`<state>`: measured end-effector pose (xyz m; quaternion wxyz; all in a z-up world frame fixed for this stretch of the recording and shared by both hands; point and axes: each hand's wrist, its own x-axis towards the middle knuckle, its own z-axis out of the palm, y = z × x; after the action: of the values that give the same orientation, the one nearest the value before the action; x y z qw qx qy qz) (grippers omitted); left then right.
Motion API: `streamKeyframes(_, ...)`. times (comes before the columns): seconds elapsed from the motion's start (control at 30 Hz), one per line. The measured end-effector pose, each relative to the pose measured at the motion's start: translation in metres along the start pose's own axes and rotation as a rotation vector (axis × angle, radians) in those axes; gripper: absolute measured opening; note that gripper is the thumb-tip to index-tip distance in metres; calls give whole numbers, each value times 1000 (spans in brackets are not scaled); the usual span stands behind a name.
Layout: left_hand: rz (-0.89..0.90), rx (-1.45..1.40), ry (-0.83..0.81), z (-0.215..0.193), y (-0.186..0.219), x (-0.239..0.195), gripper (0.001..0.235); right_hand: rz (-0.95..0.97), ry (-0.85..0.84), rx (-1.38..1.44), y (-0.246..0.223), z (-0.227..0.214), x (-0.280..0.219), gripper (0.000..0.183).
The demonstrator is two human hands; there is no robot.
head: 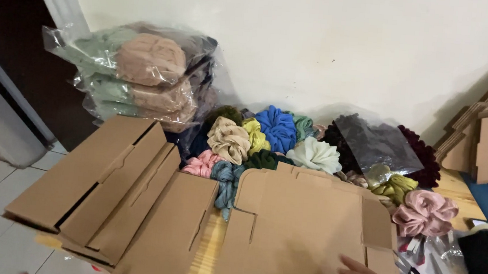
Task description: Assembling and sewing scrunchies and then placing them into a cardboard box
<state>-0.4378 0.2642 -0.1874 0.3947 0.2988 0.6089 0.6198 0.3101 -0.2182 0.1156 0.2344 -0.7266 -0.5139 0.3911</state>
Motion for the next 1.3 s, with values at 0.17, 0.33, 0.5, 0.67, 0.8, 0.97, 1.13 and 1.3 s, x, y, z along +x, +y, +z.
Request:
streamKeyframes(0.17, 83, -187, -63, 121, 179, -143, 24, -484, 56, -234, -138, 26, 36, 55)
streamKeyframes(0.33, 90, -579, -380, 129, 230, -215, 15, -690, -98, -388, -228, 63, 101, 54)
streamKeyframes(0.5, -54, -1339, -1172, 147, 218, -183, 39, -478, -165, -306, -304, 103, 154, 84)
streamKeyframes(0.67, -225, -978, -1030, 148, 284, -235, 74, -493, -129, -164, -322, 152, 203, 99)
streamKeyframes(0.8, -131, -382, -555, 146, 297, -251, 97, -385, -176, -77, -337, 163, 196, 99)
streamKeyframes(0.97, -235, -341, -482, 147, 256, -208, 94, -328, -178, -68, -346, 163, 193, 100)
streamKeyframes(1.13, -199, -334, -458, 142, 230, -181, 71, -268, -129, -75, -350, 173, 193, 99)
streamKeyframes(1.3, -247, -278, -456, 141, 257, -191, 69, -246, -103, -85, -356, 173, 188, 97)
